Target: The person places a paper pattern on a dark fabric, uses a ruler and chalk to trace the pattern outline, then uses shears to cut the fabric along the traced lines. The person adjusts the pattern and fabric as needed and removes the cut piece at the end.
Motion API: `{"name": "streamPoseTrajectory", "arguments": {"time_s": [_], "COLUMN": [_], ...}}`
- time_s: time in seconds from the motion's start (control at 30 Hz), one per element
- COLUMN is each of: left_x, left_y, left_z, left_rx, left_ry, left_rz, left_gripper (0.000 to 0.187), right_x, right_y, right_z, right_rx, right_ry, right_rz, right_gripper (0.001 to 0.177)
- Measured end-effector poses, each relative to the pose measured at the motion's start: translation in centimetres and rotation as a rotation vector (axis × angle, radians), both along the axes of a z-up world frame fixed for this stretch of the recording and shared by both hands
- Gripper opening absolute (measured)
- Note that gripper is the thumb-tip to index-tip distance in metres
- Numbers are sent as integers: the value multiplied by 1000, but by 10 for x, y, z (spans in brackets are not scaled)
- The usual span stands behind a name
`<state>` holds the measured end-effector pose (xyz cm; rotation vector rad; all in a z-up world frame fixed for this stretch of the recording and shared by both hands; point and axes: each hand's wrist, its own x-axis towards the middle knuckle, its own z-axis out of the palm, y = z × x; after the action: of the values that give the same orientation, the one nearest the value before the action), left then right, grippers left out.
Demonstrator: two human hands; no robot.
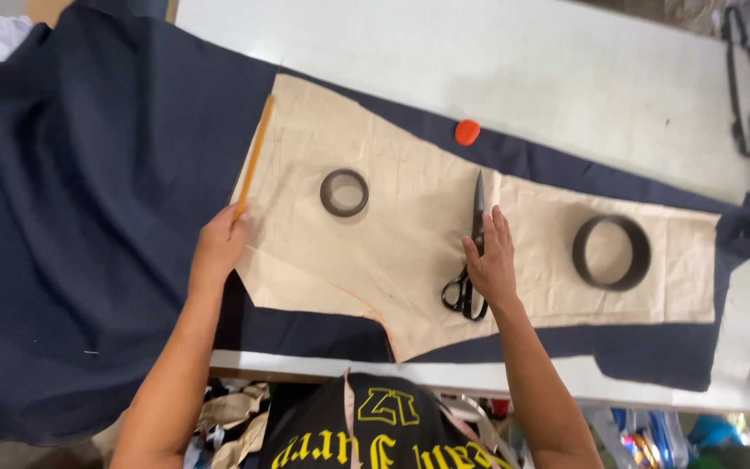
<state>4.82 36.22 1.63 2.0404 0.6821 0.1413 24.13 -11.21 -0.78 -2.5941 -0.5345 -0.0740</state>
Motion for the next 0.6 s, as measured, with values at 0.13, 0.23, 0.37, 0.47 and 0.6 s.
{"name": "streamPoseTrajectory", "arguments": {"time_s": [0.13, 0.23, 0.37, 0.47, 0.6], "left_x": [-41, -77, -148, -203, -271], "left_y": [0, -24, -56, -81, -94], "left_z": [30, 48, 54, 57, 15], "left_rx": [18, -62, -181, -127, -104], "left_ry": [81, 3, 48, 90, 95], "left_rz": [176, 266, 478, 594, 708], "left_gripper": [40, 38, 38, 38, 36], "right_x": [99, 170, 195, 209, 216], "right_y": [18, 39, 85, 98, 100], "right_z": [-14, -22, 46, 41, 20], "right_rx": [67, 95, 22, -29, -51], "right_ry": [-152, -224, 289, 287, 200], "right_rz": [101, 146, 21, 6, 48], "right_gripper": [69, 66, 69, 65, 57]}}
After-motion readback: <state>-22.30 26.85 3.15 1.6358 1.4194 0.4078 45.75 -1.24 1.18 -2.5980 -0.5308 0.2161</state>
